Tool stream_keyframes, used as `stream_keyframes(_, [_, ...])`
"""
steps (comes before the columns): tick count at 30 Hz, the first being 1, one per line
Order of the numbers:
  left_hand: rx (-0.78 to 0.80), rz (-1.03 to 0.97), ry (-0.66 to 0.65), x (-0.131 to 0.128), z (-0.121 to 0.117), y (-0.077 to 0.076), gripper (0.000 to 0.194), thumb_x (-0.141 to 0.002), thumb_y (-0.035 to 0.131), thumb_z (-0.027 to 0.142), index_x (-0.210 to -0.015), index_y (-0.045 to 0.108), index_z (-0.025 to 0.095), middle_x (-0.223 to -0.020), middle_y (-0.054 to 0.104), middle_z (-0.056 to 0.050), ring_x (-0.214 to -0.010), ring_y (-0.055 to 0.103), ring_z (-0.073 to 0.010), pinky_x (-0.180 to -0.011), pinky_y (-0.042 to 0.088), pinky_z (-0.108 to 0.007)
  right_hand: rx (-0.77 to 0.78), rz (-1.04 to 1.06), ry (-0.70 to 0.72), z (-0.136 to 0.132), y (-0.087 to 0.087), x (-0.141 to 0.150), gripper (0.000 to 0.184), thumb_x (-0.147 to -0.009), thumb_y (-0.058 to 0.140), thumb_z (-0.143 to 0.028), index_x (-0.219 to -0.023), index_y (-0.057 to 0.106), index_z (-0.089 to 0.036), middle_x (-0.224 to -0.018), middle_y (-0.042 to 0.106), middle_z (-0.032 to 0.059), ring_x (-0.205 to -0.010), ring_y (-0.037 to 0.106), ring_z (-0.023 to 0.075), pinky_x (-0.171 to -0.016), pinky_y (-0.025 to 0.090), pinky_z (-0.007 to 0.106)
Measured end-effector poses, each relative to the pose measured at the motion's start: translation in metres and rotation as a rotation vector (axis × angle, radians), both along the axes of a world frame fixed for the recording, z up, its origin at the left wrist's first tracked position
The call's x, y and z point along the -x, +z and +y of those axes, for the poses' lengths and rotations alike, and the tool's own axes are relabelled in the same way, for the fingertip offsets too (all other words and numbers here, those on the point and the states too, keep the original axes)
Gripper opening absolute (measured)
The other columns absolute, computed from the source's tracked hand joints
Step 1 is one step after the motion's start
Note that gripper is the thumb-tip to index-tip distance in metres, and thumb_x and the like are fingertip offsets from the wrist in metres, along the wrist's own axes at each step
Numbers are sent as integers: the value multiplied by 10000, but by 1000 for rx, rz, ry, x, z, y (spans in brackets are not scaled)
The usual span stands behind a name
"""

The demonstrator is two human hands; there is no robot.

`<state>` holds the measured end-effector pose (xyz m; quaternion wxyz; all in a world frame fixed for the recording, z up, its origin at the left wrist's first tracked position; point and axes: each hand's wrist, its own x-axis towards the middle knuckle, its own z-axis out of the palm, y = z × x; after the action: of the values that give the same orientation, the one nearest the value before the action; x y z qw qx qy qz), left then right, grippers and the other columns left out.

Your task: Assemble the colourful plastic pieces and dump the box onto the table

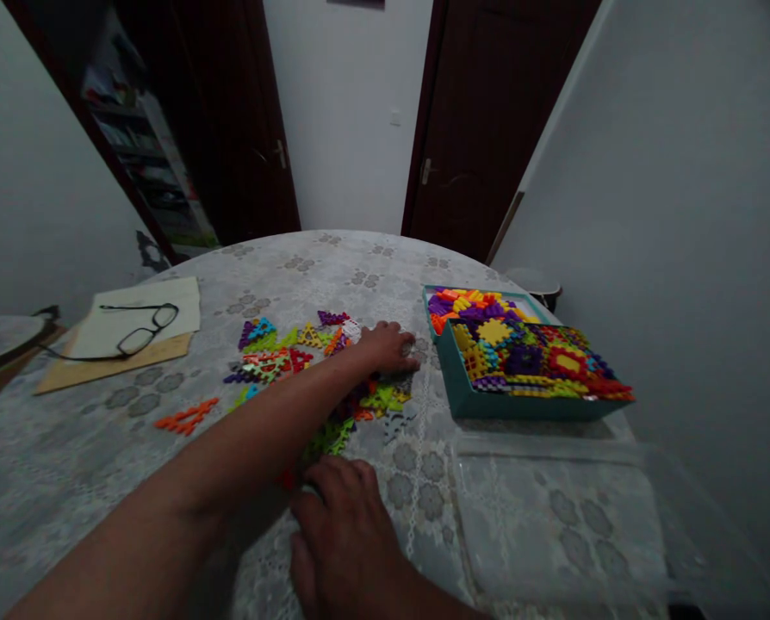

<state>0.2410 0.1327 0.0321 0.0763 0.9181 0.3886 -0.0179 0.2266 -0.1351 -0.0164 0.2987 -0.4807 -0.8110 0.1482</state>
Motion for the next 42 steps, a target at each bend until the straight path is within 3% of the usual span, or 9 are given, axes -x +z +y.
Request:
stream_keyframes(6, [-109, -41, -401, 48, -55, 1, 364, -1029, 679, 535, -1320, 777, 340, -1430, 716, -109, -1260, 689, -341, -1039, 548, -490, -91, 45, -14, 5, -4, 5, 123, -938, 668, -159, -1055, 678, -196, -1117, 733, 86, -1096, 654, 258, -1015, 504, 436])
stream_keyframes(9, [-147, -77, -468, 74, -80, -4, 338, -1064, 643, 550, -1270, 788, 325, -1346, 738, -117, -1194, 711, -325, -1044, 531, -500, -200, 101, 5, 6, -3, 8, 119, -920, 624, -152, -1019, 670, -198, -983, 733, 69, -919, 650, 237, -869, 499, 403])
stream_keyframes(13, [-207, -124, -476, 111, -107, -16, 375, -1081, 614, 611, -1221, 792, 312, -1331, 732, -114, -1236, 692, -320, -1208, 400, -598, -405, 220, 145, 5, 8, 6, 187, -933, 588, -159, -1092, 679, -198, -1056, 769, 75, -955, 675, 230, -864, 503, 399])
stream_keyframes(19, [-268, -182, -386, 179, -135, -35, 268, -1051, 695, 404, -1299, 784, 356, -1515, 700, -68, -1530, 529, -341, -1374, 199, -610, -480, 237, 98, 0, 22, -3, 230, -961, 587, -147, -1144, 701, -227, -1157, 770, 83, -1115, 671, 256, -1009, 531, 454])
stream_keyframes(24, [-265, -286, -228, 233, -165, -43, 388, -1089, 602, 441, -1448, 717, 352, -1657, 594, -85, -1615, 432, -375, -1375, 202, -683, -320, 41, -223, -1, 4, -11, 328, -980, 622, -148, -1296, 687, -208, -1419, 676, 158, -1366, 569, 331, -1174, 469, 564])
stream_keyframes(27, [-284, -352, -115, 253, -179, -44, 368, -1116, 557, 428, -1431, 719, 328, -1677, 565, -98, -1636, 401, -362, -1363, 257, -667, -267, -58, -267, 2, -10, -14, 366, -999, 677, -216, -1365, 670, -203, -1447, 670, 168, -1375, 569, 347, -1197, 451, 579])
stream_keyframes(30, [-279, -378, -62, 261, -194, -43, 547, -1081, 602, 578, -1553, 623, 304, -1750, 464, -143, -1647, 371, -394, -1341, 293, -684, -219, -96, -277, 12, -15, -14, 305, -1039, 688, -253, -1342, 688, -220, -1380, 712, 137, -1296, 621, 313, -1155, 482, 528])
stream_keyframes(36, [-204, -258, -64, 262, -238, -55, 1153, -783, 694, 966, -1728, 414, 368, -1797, 377, -186, -1642, 328, -521, -1294, 268, -809, -227, -93, -286, 20, -13, -14, 282, -1077, 643, -276, -1344, 695, -202, -1374, 715, 155, -1305, 619, 314, -1170, 471, 541])
stream_keyframes(42, [-243, -221, 77, 258, -226, -65, 900, -954, 678, 780, -1699, 462, 324, -1745, 463, -196, -1623, 380, -474, -1267, 352, -762, -237, -35, -35, 6, -10, -13, 546, -968, 702, -246, -1503, 619, -180, -1548, 608, 192, -1471, 523, 332, -1270, 425, 605])
